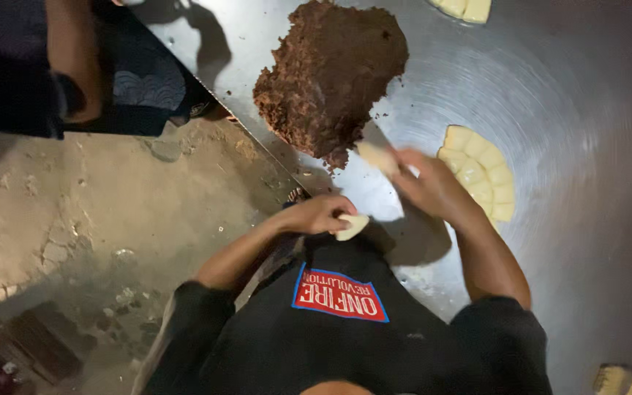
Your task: The person takes pieces of white dough, flattens them by hand, adds a portion of dark filling from a pile on the table, and folds the dough to enclose the filling.
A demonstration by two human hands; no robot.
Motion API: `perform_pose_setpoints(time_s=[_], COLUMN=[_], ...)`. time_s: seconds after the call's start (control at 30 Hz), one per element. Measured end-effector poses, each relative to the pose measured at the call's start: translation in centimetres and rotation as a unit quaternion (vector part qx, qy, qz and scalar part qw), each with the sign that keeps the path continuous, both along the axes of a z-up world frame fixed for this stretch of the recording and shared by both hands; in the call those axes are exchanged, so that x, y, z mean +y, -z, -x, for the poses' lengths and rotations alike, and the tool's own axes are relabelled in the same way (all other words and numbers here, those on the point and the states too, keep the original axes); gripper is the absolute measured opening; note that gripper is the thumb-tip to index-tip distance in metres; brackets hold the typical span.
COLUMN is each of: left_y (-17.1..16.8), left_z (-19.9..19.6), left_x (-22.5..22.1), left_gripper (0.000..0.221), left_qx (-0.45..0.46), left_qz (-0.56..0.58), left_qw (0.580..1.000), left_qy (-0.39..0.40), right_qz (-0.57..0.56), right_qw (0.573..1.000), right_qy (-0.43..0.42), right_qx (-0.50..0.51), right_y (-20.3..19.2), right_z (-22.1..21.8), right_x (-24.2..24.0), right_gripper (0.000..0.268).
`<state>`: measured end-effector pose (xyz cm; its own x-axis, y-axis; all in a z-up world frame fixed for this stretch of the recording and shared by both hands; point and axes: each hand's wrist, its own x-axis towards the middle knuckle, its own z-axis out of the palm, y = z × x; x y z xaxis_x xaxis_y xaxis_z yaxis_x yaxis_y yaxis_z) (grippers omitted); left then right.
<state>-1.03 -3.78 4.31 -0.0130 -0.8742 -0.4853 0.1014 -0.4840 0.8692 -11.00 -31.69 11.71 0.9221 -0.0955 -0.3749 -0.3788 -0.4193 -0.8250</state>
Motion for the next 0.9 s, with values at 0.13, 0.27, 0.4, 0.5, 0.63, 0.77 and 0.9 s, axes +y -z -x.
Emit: perform_pose_setpoints(time_s=[0.13, 0.27, 0.4, 0.5, 0.63, 0.77, 0.9], left_y=[-7.7, -10.8, -11.9, -11.7, -9.3, -3.8, -0.9], left_z=[-2.6, -2.8, -1.5, -0.6, 0.7, 1.1, 1.3], left_x=[4.0, 6.6, 7.0, 5.4, 4.9, 5.2, 6.1], left_gripper=[0.028, 0.023, 0.025, 0.03, 0.055, 0.054, 0.063], left_qx=[0.11, 0.076, -0.095, -0.191, -0.248, -0.15, 0.071], left_qz=[0.071, 0.238, 0.325, 0.334, 0.399, 0.305, 0.137], left_qw=[0.966, 0.907, 0.844, 0.777, 0.696, 0.716, 0.749], left_qy=[-0.223, -0.339, -0.416, -0.498, -0.543, -0.61, -0.644], right_qz=[-0.189, -0.175, -0.241, -0.189, 0.107, 0.114, -0.02], right_qw=[0.917, 0.946, 0.931, 0.915, 0.858, 0.883, 0.974], right_qy=[0.133, -0.048, 0.118, 0.091, 0.156, 0.179, 0.106], right_qx=[-0.324, -0.269, -0.246, -0.343, -0.477, -0.42, -0.197], right_y=[-6.3, -8.1, -6.3, -5.5, -4.0, -2.2, -4.7], right_z=[-5.8, -5.0, -1.9, -1.4, -1.6, -2.4, -2.0], right_x=[6.2, 11.7, 17.7, 20.0, 24.2, 24.6, 21.5], right_gripper=[0.053, 0.05, 0.029, 0.03, 0.031, 0.021, 0.023])
